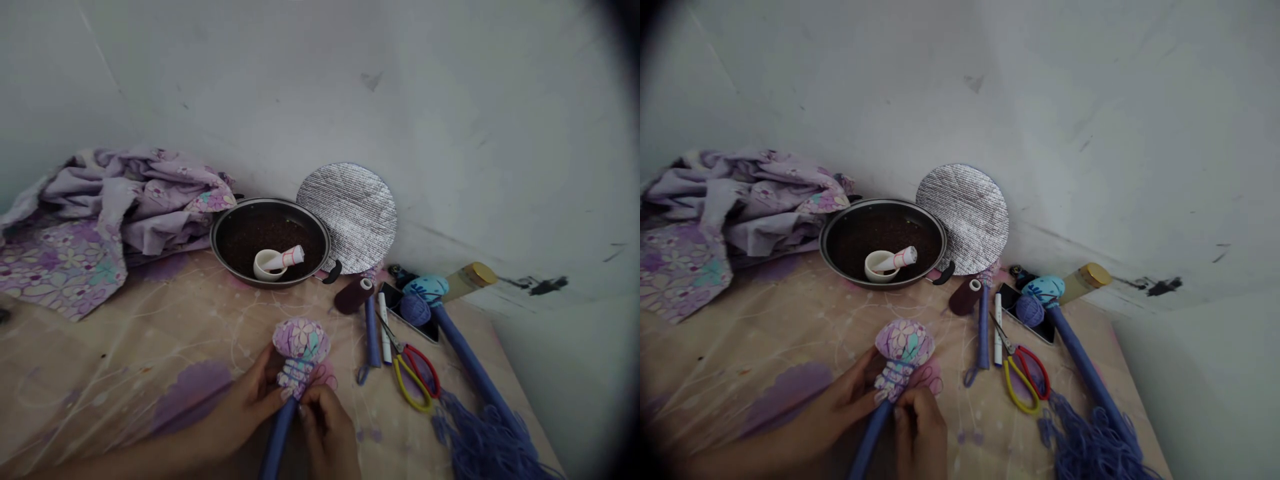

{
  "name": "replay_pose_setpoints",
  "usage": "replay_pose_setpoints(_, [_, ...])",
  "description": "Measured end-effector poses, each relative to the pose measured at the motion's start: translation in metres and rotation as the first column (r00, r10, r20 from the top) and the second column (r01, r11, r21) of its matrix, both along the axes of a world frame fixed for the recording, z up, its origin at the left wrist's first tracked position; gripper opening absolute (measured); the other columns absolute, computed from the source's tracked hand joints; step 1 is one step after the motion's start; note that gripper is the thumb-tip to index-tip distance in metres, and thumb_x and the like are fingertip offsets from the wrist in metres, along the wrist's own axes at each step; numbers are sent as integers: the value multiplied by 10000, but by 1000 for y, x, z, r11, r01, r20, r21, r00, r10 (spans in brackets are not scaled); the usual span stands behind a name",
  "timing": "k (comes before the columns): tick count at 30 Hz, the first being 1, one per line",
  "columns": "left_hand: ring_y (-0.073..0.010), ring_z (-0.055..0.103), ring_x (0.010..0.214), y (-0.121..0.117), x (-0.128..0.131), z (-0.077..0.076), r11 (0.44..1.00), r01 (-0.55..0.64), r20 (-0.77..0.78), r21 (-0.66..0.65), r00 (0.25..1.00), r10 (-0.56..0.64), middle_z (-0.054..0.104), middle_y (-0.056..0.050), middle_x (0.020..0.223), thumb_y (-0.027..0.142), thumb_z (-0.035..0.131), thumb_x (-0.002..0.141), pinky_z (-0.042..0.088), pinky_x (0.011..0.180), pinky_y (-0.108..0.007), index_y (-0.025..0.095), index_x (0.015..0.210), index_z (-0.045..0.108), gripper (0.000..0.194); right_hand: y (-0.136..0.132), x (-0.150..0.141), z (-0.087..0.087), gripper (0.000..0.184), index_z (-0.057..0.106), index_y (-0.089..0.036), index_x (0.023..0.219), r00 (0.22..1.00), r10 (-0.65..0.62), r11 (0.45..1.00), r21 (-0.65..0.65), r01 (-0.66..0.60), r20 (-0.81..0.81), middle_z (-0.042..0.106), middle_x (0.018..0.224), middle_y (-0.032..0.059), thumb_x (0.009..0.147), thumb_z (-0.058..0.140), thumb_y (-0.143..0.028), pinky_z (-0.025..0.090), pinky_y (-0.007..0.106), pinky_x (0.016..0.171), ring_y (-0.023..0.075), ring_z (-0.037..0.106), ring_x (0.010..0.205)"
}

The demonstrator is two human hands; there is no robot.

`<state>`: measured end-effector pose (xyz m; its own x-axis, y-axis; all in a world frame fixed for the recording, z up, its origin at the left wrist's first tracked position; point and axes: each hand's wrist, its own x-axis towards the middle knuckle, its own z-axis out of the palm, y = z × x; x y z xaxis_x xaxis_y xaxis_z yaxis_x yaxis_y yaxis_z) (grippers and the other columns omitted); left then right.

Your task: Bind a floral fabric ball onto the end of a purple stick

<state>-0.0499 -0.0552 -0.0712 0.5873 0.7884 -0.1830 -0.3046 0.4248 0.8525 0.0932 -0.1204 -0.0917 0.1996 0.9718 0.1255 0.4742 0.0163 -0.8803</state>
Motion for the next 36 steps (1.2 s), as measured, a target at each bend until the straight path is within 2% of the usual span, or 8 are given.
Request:
replay_pose_setpoints(8, [-242,467,1238,2,0,0,999,1,27,-43,1000,1,517,-70,1341,271,609,812,328,1062,-428,280,1382,279,659,-3,-5,-1,161,558,-210,746,998,-55,998,1,55,13,565,638,-8,859,456,-265,396,207,518,137,526,555])
replay_pose_setpoints(16, [-227,454,1251,0,-1,1,999,-4,-7,-48,1000,3,464,-61,1393,268,586,832,300,1083,-417,296,1397,242,662,-3,-8,-6,192,537,-208,800,989,-84,993,-87,74,-120,547,632,-9,884,424,-338,388,214,509,142,512,553])
replay_pose_setpoints(19, [-229,452,1252,1,0,4,998,-17,-24,-56,1000,16,466,-63,1392,274,606,816,296,1084,-416,294,1406,226,701,-3,-5,-6,180,541,-202,778,989,-74,995,-79,64,-130,539,614,-13,869,452,-330,381,208,492,135,501,534])
replay_pose_setpoints(25, [-246,476,1229,1,2,6,996,-37,-8,-80,999,36,507,-76,1352,286,633,793,307,1074,-433,282,1389,283,691,-1,0,0,147,595,-194,757,996,-38,998,-45,34,-83,593,639,3,831,492,-268,416,203,522,138,546,565])
replay_pose_setpoints(32, [-271,457,1245,1,2,-1,997,-20,98,-78,995,28,495,-103,1357,254,668,768,326,1055,-454,278,1395,271,743,-1,-2,-1,98,573,-201,742,999,-45,998,-39,45,-19,575,624,-13,798,492,-201,406,194,515,129,546,544])
replay_pose_setpoints(36, [-261,430,1269,2,2,-2,995,-52,101,-84,993,60,486,-93,1366,259,654,778,279,1085,-453,266,1354,341,656,-2,-3,-4,97,548,-202,729,999,-51,998,-33,51,0,552,615,-20,803,485,-200,388,190,501,125,528,535])
